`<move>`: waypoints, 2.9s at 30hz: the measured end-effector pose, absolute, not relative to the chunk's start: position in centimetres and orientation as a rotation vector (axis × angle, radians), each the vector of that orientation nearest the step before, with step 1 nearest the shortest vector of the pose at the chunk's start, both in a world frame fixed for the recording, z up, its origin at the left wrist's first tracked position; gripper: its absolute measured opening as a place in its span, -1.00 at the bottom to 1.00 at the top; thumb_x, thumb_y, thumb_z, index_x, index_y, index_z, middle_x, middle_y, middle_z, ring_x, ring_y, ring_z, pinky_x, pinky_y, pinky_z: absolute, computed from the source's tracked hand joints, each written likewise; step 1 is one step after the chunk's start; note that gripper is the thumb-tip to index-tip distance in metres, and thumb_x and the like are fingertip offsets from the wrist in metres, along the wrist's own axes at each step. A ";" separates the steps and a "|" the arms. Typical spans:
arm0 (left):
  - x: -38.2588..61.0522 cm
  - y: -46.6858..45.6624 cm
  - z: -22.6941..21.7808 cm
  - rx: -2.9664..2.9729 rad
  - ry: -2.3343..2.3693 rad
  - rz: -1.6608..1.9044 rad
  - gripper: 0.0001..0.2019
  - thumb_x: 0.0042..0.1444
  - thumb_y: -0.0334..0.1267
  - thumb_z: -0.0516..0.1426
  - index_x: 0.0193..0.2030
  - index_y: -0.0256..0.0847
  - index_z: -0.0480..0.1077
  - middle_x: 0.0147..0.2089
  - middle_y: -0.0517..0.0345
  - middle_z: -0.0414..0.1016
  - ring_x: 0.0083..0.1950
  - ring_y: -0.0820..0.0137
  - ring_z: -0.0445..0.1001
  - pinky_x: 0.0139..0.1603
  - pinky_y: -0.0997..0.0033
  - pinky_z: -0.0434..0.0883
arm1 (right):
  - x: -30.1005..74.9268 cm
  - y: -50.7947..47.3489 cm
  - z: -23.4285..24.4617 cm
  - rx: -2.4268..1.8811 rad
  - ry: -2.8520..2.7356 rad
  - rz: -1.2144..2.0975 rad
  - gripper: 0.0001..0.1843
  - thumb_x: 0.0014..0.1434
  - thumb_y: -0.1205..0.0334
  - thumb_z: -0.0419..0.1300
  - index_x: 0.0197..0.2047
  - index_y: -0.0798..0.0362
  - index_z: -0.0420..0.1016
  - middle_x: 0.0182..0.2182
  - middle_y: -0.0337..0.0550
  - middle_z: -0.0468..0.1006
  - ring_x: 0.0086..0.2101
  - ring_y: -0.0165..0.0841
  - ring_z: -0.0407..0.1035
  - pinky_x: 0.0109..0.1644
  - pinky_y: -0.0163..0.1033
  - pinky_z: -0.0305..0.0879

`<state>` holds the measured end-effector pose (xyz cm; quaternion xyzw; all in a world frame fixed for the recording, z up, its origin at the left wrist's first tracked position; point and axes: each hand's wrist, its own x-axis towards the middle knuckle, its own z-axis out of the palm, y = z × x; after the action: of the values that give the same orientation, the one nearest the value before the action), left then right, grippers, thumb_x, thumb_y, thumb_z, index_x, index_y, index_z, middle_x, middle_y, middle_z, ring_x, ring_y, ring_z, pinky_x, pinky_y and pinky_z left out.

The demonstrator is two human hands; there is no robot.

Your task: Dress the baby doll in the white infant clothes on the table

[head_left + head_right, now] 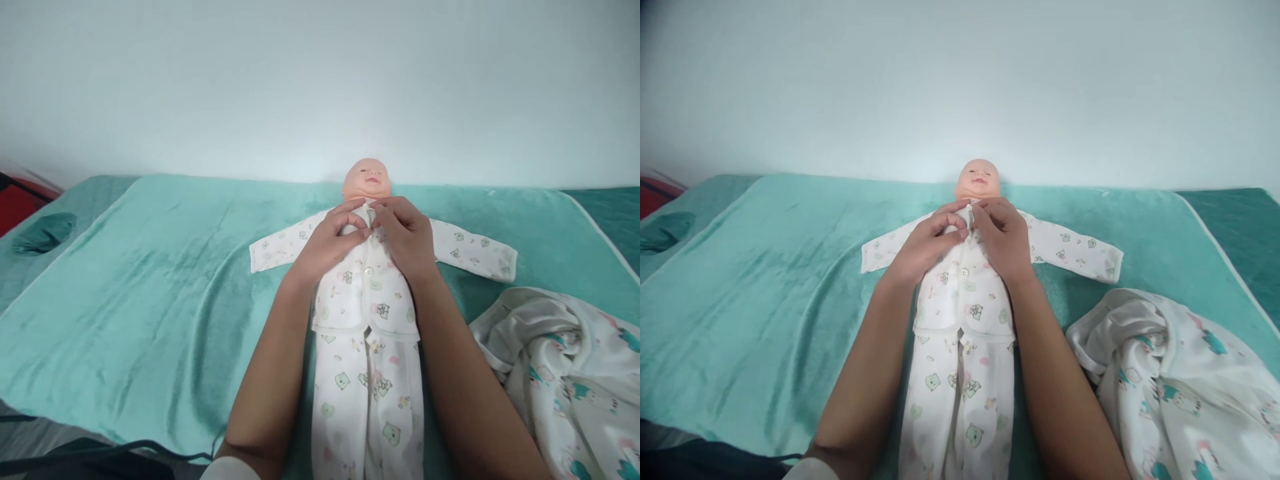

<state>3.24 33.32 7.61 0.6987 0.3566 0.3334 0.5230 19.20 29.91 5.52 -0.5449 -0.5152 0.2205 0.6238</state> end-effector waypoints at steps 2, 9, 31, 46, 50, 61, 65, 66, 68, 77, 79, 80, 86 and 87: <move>3.3 33.4 7.5 1.696 0.870 0.802 -0.94 0.18 -0.29 0.20 -0.30 -0.08 0.52 0.48 0.25 0.29 0.54 0.11 0.20 0.53 -0.08 0.16 | 19.2 29.9 5.6 -1.265 -1.182 0.505 -0.70 0.26 0.22 0.22 -0.53 -0.01 0.49 -0.21 -0.23 0.62 -0.08 -0.29 0.49 0.08 -0.13 0.35; 3.6 33.6 7.0 1.747 0.882 0.843 -0.89 0.13 -0.37 0.19 -0.34 -0.08 0.53 0.45 0.21 0.33 0.52 0.10 0.24 0.50 -0.10 0.23 | 19.2 29.9 5.6 -1.263 -1.219 0.500 -0.67 0.23 0.25 0.22 -0.58 -0.02 0.45 -0.21 -0.21 0.62 -0.06 -0.25 0.50 0.09 -0.07 0.37; 3.3 33.7 6.9 1.682 0.878 0.897 -0.88 0.08 -0.40 0.18 -0.40 -0.12 0.52 0.40 0.18 0.40 0.46 0.13 0.33 0.44 0.00 0.31 | 21.6 29.0 6.3 -1.225 -1.520 0.799 -0.90 0.18 0.23 0.30 -0.39 -0.03 0.55 0.20 -0.22 0.49 0.11 -0.19 0.41 0.18 -0.02 0.31; 3.3 33.6 6.8 1.701 0.877 0.912 -0.84 0.10 -0.42 0.15 -0.40 -0.11 0.52 0.38 0.22 0.43 0.45 0.14 0.35 0.42 0.00 0.34 | 21.0 28.9 6.5 -1.294 -1.450 0.765 -0.88 0.14 0.24 0.30 -0.42 -0.02 0.46 0.16 -0.25 0.54 -0.10 -0.28 0.44 -0.18 -0.16 0.32; 3.4 33.6 6.8 1.678 0.860 0.912 -0.85 0.14 -0.40 0.18 -0.38 -0.10 0.53 0.39 0.24 0.43 0.46 0.16 0.34 0.45 0.01 0.31 | 20.8 29.0 6.4 -1.213 -1.423 0.769 -0.82 0.14 0.26 0.30 -0.48 -0.01 0.43 0.11 -0.25 0.57 0.07 -0.20 0.42 -0.08 -0.15 0.37; 3.4 33.9 6.5 1.666 0.781 0.964 -0.90 0.21 -0.25 0.25 -0.31 -0.06 0.62 0.33 0.19 0.49 0.43 0.17 0.38 0.41 0.07 0.37 | 20.6 29.2 6.2 -1.086 -1.331 0.819 -0.75 0.14 0.22 0.34 -0.55 -0.03 0.49 -0.02 -0.24 0.65 0.13 -0.15 0.46 0.21 0.01 0.34; 3.5 33.9 6.4 1.685 0.801 0.954 -0.89 0.24 -0.24 0.24 -0.28 -0.06 0.62 0.35 0.18 0.48 0.46 0.18 0.34 0.46 0.07 0.31 | 20.3 29.3 6.1 -1.134 -1.341 0.748 -0.69 0.23 0.13 0.29 -0.55 -0.05 0.52 -0.07 -0.22 0.66 0.13 -0.16 0.46 0.24 0.02 0.34; 3.5 33.9 6.4 1.685 0.802 0.958 -0.89 0.24 -0.25 0.24 -0.28 -0.05 0.62 0.35 0.19 0.48 0.46 0.19 0.34 0.47 0.08 0.30 | 20.3 29.3 6.0 -1.145 -1.346 0.719 -0.66 0.26 0.11 0.27 -0.55 -0.05 0.51 -0.08 -0.22 0.66 0.12 -0.17 0.46 0.24 0.01 0.34; 3.6 34.0 6.2 1.689 0.796 0.972 -0.89 0.25 -0.27 0.23 -0.28 -0.06 0.60 0.34 0.19 0.49 0.45 0.20 0.36 0.48 0.08 0.29 | 20.3 29.5 5.9 -1.150 -1.341 0.675 -0.62 0.30 0.10 0.24 -0.56 -0.04 0.49 -0.13 -0.21 0.67 0.08 -0.19 0.48 0.21 -0.01 0.35; 3.7 32.7 4.9 1.773 0.828 1.165 -0.92 0.26 -0.27 0.20 -0.29 -0.14 0.47 0.30 0.06 0.50 0.38 0.21 0.42 0.46 0.04 0.29 | 19.6 28.7 4.9 -1.198 -1.278 0.452 -0.74 0.27 0.19 0.21 -0.47 -0.03 0.54 -0.07 -0.21 0.63 0.03 -0.24 0.48 0.21 -0.05 0.32; 3.1 31.5 4.5 1.831 0.847 1.193 -0.94 0.26 -0.26 0.20 -0.24 -0.12 0.49 0.30 0.04 0.49 0.38 0.21 0.41 0.46 0.03 0.28 | 19.6 27.8 4.4 -1.216 -1.302 0.434 -0.83 0.26 0.18 0.23 -0.38 -0.05 0.57 0.05 -0.19 0.60 0.12 -0.22 0.43 0.30 -0.01 0.26; 2.8 30.9 4.2 1.869 0.845 1.199 -0.95 0.27 -0.25 0.20 -0.20 -0.11 0.51 0.32 0.04 0.48 0.39 0.21 0.40 0.47 0.02 0.27 | 19.6 27.2 4.1 -1.218 -1.320 0.435 -0.87 0.25 0.17 0.24 -0.32 -0.06 0.58 0.10 -0.17 0.57 0.17 -0.21 0.39 0.35 0.02 0.22; 1.3 29.0 3.7 2.098 0.743 1.139 -0.88 0.30 -0.15 0.21 -0.14 -0.06 0.57 0.40 0.06 0.40 0.49 0.21 0.26 0.54 -0.04 0.18 | 19.5 23.6 2.4 -1.183 -1.428 0.460 -0.72 0.28 0.08 0.26 0.05 -0.15 0.54 0.35 -0.14 0.37 0.37 -0.20 0.19 0.50 0.10 0.04; 1.2 29.0 3.7 2.116 0.729 1.124 -0.87 0.30 -0.13 0.21 -0.17 -0.06 0.57 0.40 0.07 0.41 0.50 0.20 0.25 0.54 -0.06 0.18 | 19.5 23.2 2.3 -1.181 -1.436 0.461 -0.70 0.29 0.06 0.26 0.08 -0.17 0.52 0.37 -0.16 0.34 0.39 -0.21 0.16 0.51 0.10 0.03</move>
<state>1.21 29.04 3.75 0.8024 0.2764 0.4264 0.3130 19.47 23.15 2.29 -0.5042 -0.6133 0.1969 0.5752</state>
